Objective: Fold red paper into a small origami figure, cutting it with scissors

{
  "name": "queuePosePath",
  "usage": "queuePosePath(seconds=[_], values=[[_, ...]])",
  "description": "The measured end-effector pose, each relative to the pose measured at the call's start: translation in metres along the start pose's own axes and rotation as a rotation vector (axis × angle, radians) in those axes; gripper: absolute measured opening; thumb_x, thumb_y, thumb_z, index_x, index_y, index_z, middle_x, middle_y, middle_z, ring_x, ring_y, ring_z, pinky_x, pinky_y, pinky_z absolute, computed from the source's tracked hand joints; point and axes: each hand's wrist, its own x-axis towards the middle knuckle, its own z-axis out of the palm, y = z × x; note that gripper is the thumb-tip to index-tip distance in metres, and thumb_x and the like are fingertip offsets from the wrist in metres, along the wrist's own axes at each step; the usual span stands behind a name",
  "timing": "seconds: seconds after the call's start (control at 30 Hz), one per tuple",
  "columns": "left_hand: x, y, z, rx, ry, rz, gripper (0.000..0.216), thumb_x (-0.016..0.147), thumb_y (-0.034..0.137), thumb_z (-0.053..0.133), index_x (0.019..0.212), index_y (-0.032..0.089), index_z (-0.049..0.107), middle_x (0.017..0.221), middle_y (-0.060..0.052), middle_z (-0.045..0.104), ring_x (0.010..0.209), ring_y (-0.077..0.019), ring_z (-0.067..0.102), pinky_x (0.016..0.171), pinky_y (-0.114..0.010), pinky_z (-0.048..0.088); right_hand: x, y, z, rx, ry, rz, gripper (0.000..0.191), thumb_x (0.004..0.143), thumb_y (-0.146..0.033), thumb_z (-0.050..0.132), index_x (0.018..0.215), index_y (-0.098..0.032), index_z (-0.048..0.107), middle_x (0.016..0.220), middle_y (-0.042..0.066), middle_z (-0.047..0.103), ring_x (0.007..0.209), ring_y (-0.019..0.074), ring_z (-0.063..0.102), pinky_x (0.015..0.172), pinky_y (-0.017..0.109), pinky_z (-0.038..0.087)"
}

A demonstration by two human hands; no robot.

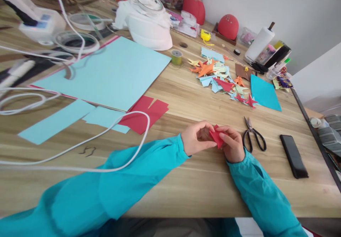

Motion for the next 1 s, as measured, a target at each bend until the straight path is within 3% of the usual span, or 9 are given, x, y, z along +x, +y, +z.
queuePosePath(seconds=[0.43, 0.63, 1.0], values=[[0.0001, -0.0015, -0.0011, 0.034, 0.022, 0.014, 0.033, 0.058, 0.008, 0.065, 0.086, 0.016, 0.050, 0.078, 0.000, 0.061, 0.066, -0.0123, 0.061, 0.062, -0.026, 0.049, 0.0005, 0.0049, -0.0024, -0.052, -0.022, -0.065, 0.019, 0.066, -0.029, 0.071, 0.082, -0.020, 0.066, 0.068, 0.000, 0.065, 0.044, 0.0082, 0.047, 0.037, 0.019, 0.034], [0.0015, -0.0027, -0.0023, 0.045, 0.054, 0.069, 0.025, 0.059, 0.006, 0.055, 0.081, 0.016, 0.051, 0.085, -0.004, 0.061, 0.082, -0.0165, 0.061, 0.069, -0.028, 0.048, -0.0002, 0.0083, -0.0044, -0.116, -0.057, -0.129, 0.019, 0.068, -0.028, 0.071, 0.085, -0.022, 0.066, 0.076, 0.001, 0.065, 0.051, 0.0097, 0.050, 0.044, 0.021, 0.038], [0.0004, -0.0007, -0.0019, 0.007, 0.021, 0.034, 0.025, 0.061, 0.014, 0.063, 0.083, 0.016, 0.050, 0.092, -0.006, 0.059, 0.077, -0.0150, 0.058, 0.065, -0.027, 0.046, -0.0009, 0.0088, -0.0051, -0.124, -0.073, -0.133, 0.019, 0.070, -0.028, 0.070, 0.087, -0.022, 0.066, 0.078, 0.001, 0.066, 0.053, 0.0095, 0.051, 0.045, 0.021, 0.039]])
